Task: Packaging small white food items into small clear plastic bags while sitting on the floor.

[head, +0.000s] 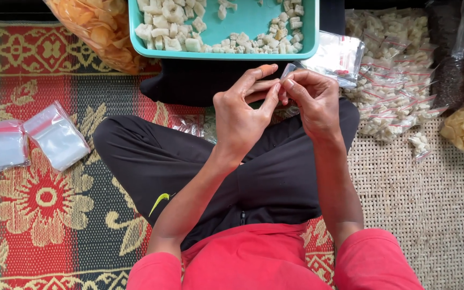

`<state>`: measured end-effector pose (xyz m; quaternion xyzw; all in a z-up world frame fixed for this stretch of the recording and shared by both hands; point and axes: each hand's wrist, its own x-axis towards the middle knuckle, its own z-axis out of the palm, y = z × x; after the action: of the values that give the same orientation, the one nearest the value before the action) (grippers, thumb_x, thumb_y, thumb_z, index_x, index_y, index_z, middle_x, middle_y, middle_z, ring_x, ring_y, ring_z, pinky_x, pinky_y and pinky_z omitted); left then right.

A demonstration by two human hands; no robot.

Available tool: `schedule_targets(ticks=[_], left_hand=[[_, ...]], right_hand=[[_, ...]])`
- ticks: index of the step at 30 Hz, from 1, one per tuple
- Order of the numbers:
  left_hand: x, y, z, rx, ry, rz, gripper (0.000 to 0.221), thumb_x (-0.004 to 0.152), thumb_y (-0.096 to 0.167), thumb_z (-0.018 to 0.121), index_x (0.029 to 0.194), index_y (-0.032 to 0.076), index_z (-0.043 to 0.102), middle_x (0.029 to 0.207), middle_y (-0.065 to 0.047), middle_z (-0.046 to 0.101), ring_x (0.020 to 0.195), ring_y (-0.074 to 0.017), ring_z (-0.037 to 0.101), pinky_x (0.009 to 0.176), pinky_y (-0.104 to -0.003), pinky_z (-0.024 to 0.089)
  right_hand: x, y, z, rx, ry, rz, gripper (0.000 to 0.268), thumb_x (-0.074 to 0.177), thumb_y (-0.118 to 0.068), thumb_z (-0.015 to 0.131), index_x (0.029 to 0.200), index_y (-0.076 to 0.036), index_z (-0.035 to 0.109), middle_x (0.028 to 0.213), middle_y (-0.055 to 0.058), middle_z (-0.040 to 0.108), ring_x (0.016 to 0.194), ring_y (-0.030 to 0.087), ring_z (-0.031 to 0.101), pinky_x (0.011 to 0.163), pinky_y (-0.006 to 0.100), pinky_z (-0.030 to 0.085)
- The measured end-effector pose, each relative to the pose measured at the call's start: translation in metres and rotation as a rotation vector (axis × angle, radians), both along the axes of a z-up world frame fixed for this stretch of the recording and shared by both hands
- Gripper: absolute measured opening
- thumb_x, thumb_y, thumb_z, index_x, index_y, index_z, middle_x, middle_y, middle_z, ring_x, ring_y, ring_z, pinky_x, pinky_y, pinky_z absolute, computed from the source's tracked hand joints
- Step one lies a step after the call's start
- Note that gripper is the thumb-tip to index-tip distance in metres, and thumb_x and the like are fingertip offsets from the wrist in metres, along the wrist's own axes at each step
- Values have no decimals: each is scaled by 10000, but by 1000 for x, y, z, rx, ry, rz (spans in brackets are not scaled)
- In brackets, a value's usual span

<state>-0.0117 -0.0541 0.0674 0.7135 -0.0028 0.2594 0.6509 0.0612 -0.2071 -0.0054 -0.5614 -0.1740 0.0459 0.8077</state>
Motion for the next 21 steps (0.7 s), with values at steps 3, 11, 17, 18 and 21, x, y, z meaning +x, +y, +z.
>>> schedule_targets(ticks=[3,11,17,18,21], left_hand=[[-1,1,3,-1,15,-3,269,917,-38,732,1180,17,724,1145,-195,762,949,-277,792,761,-284,689],[-2,4,8,-37,34,-33,289,938,-21,726,1221,34,707,1182,-169,756,976,-279,791,790,-297,687],[-5,2,11,-72,28,-62,320,951,-19,717,1264,38,686,1209,-186,742,1010,-297,778,817,-319,688],[-6,1,11,-85,24,-69,334,947,-16,727,1273,41,683,1220,-188,739,1022,-299,774,825,-320,689],[-10,-3,15,-108,34,-83,387,906,-13,776,1277,22,672,1215,-214,734,1030,-317,767,839,-330,691]], right_hand=[[1,0,1,-18,-28,0,117,994,61,692,967,170,659,809,243,631,677,227,669,629,327,597],[0,-1,10,-54,-57,10,126,1004,43,692,971,163,669,801,223,630,695,221,676,642,327,596],[0,-3,13,-87,-108,6,122,1012,35,682,961,144,666,776,208,623,687,215,677,646,318,584],[0,-5,13,-104,-121,0,117,1015,37,678,965,141,664,773,207,627,688,212,681,645,316,582],[-3,-6,15,-107,-112,-14,111,1020,38,677,972,137,671,794,194,644,717,193,695,659,306,587]])
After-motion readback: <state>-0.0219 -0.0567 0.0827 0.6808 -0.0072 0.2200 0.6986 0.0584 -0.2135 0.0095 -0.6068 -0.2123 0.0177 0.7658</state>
